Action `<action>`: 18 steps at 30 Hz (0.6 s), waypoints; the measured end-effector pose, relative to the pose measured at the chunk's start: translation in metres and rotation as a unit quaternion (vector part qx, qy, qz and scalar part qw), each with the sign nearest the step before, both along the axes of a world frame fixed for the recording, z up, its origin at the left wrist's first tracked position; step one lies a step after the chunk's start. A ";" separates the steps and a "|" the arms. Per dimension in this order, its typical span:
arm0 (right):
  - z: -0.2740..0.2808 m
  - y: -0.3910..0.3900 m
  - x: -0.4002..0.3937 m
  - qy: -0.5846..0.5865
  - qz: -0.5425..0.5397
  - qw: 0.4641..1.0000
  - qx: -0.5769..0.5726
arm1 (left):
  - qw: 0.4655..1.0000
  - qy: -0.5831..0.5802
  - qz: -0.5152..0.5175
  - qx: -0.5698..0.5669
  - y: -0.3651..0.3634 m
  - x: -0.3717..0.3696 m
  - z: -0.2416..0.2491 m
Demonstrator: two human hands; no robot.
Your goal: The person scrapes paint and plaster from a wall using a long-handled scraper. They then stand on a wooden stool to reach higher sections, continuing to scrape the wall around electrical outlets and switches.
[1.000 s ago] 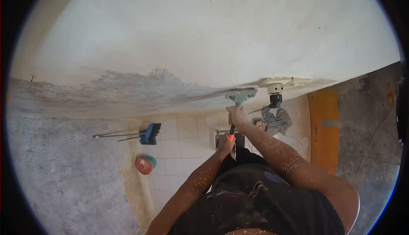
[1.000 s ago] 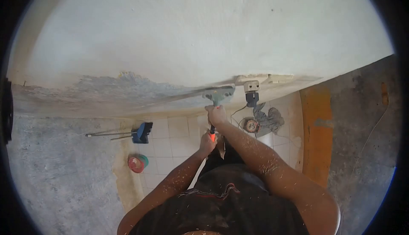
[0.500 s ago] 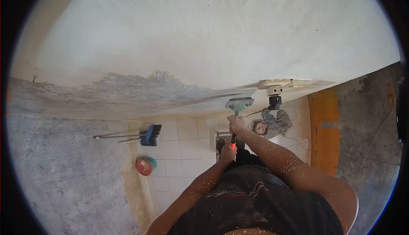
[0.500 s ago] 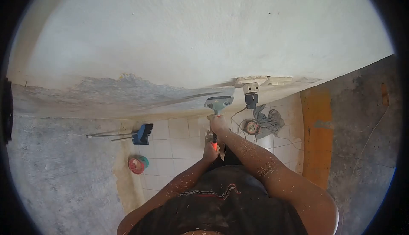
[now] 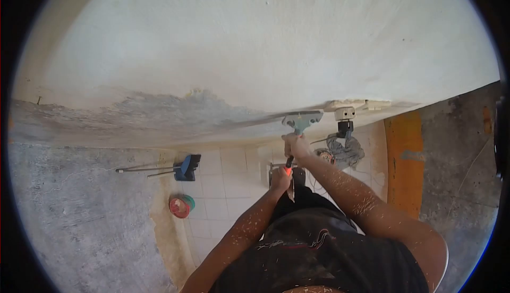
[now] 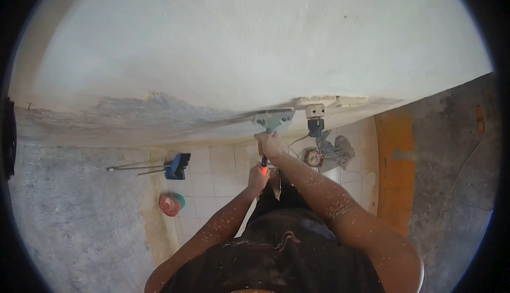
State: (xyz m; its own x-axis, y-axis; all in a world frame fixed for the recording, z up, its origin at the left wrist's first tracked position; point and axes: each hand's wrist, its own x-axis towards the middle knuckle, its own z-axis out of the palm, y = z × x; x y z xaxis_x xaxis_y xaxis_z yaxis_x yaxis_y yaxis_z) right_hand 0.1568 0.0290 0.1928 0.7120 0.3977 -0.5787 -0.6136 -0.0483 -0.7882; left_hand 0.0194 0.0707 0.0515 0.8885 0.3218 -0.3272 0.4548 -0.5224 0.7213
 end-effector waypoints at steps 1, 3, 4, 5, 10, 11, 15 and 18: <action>0.001 0.001 0.003 0.008 -0.008 1.000 0.017 | 1.000 -0.019 -0.007 0.014 -0.003 -0.006 -0.009; -0.004 -0.002 -0.008 0.032 -0.020 0.999 -0.008 | 0.999 -0.014 0.006 -0.037 -0.025 -0.036 -0.044; -0.012 -0.003 -0.015 0.054 -0.027 0.998 -0.036 | 0.996 -0.007 0.017 -0.088 -0.029 -0.039 -0.039; -0.020 -0.006 -0.016 0.075 -0.035 0.995 -0.063 | 0.996 -0.008 0.014 -0.087 -0.031 -0.037 -0.035; 0.018 0.000 0.008 0.070 -0.002 0.996 0.058 | 0.997 -0.060 -0.007 0.042 -0.005 -0.006 0.002; 0.018 0.001 0.010 0.064 0.000 0.996 0.060 | 0.998 -0.052 -0.007 0.029 -0.004 -0.004 0.001; -0.004 -0.008 -0.012 0.092 0.008 0.996 -0.004 | 0.995 -0.077 0.051 -0.048 -0.031 -0.030 0.027; 0.014 -0.002 0.003 0.059 0.027 0.998 0.009 | 0.991 -0.111 0.078 0.000 -0.026 -0.007 0.047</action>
State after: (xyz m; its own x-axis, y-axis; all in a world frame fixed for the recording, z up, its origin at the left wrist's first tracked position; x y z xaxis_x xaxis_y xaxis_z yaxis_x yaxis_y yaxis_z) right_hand 0.1594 0.0273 0.2064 0.6161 0.4445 -0.6502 -0.6992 -0.0713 -0.7113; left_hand 0.0122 0.0445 0.0990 0.8782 0.4605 -0.1294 0.3603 -0.4588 0.8122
